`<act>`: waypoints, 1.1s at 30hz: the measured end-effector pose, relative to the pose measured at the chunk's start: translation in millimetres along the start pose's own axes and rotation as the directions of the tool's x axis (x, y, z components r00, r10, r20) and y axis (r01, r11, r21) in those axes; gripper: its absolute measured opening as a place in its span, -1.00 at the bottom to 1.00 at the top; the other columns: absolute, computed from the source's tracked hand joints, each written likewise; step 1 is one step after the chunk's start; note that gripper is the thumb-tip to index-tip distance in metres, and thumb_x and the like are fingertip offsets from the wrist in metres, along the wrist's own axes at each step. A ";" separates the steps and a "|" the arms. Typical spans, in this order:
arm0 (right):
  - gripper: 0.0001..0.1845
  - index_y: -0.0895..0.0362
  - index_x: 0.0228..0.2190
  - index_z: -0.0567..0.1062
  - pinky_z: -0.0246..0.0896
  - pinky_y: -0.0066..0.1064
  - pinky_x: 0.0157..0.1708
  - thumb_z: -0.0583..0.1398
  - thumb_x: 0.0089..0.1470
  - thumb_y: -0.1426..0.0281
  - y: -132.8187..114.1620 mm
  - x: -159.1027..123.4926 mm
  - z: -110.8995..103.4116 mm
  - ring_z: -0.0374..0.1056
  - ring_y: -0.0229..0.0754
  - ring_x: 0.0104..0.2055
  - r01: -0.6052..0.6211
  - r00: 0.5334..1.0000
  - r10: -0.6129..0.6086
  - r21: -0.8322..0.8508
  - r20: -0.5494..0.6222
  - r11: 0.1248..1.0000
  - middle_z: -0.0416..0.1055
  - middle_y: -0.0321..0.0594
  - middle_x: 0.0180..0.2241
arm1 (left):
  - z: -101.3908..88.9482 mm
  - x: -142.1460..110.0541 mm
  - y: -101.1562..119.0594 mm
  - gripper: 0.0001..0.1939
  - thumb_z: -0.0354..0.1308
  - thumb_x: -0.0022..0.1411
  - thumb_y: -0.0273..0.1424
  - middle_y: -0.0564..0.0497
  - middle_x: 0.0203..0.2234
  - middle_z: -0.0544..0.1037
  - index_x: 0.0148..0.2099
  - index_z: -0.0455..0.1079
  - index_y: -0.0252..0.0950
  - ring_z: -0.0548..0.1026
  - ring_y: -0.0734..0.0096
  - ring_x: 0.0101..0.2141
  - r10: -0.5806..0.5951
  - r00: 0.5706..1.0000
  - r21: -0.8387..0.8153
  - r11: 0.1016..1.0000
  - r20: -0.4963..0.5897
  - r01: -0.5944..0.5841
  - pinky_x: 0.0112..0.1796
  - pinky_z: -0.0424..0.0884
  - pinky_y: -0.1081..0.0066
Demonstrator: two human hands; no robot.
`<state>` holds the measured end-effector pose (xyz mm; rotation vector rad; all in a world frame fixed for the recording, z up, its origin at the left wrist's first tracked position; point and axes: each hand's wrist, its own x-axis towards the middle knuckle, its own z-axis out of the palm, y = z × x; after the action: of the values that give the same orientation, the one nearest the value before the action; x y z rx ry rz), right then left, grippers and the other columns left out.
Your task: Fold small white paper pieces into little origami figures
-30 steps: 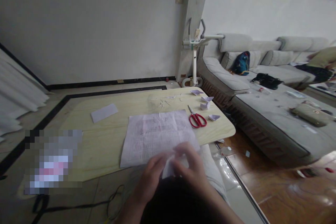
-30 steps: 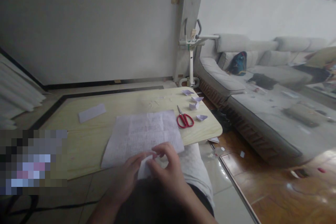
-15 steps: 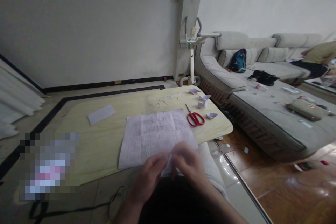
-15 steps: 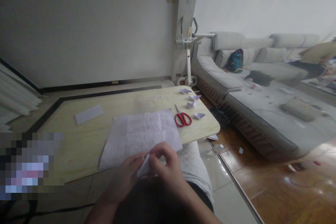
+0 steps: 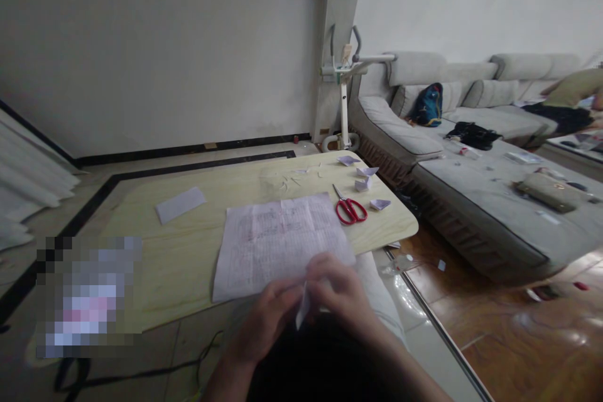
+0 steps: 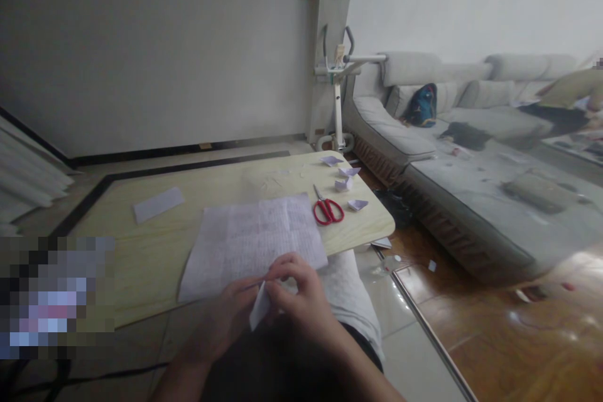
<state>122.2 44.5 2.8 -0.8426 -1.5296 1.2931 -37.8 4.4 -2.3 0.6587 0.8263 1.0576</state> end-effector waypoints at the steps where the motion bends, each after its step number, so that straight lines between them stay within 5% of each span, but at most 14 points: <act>1: -0.92 0.11 -0.46 0.57 0.29 -0.34 -0.23 0.27 0.01 0.51 -0.8 -0.1 0.4 0.37 -0.16 -0.25 0.011 1.000 -0.011 -0.002 -0.005 1.000 0.41 -0.21 -0.32 | 1.2 -0.2 1.6 -0.76 0.33 0.12 -0.25 -0.06 -0.42 0.65 -0.24 0.60 -0.32 0.58 0.23 -0.36 -0.004 1.000 0.017 1.000 -0.005 0.004 -0.30 0.45 0.37; 17: -0.83 0.13 -0.52 0.59 0.33 -0.37 -0.33 0.31 0.06 0.35 1.3 -2.6 -0.4 0.40 -0.20 -0.36 -0.105 0.994 0.099 0.151 0.048 0.983 0.42 -0.20 -0.36 | 3.4 0.1 4.2 -0.69 0.21 0.23 -0.20 -0.08 -0.49 0.61 -0.33 0.59 -0.36 0.57 0.24 -0.39 -0.014 0.994 0.038 0.999 0.111 0.010 -0.41 0.42 0.42; 25: -0.85 0.13 -0.54 0.55 0.30 -0.39 -0.40 0.29 0.04 0.40 -0.9 -1.3 1.1 0.37 -0.24 -0.44 -0.032 0.999 0.029 0.118 0.026 0.992 0.42 -0.22 -0.40 | -0.7 -0.2 0.7 -0.72 0.25 0.21 -0.21 -0.08 -0.45 0.63 -0.28 0.60 -0.34 0.57 0.25 -0.37 -0.005 0.995 0.049 0.999 0.098 0.001 -0.38 0.43 0.42; 33: -0.86 0.13 -0.50 0.54 0.30 -0.38 -0.34 0.21 -0.01 0.57 -4.9 -1.3 5.8 0.38 -0.20 -0.38 0.126 0.987 -0.137 -0.118 -0.088 0.985 0.44 -0.24 -0.46 | 1.9 -0.5 2.9 -0.69 0.23 0.24 -0.23 -0.09 -0.27 0.63 -0.06 0.56 -0.30 0.57 0.23 -0.28 -0.027 0.996 0.084 0.996 0.087 0.020 -0.25 0.46 0.36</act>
<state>117.5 40.3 7.3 -0.8471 -1.5648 1.0646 -37.8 4.8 1.1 0.7587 0.8026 0.9698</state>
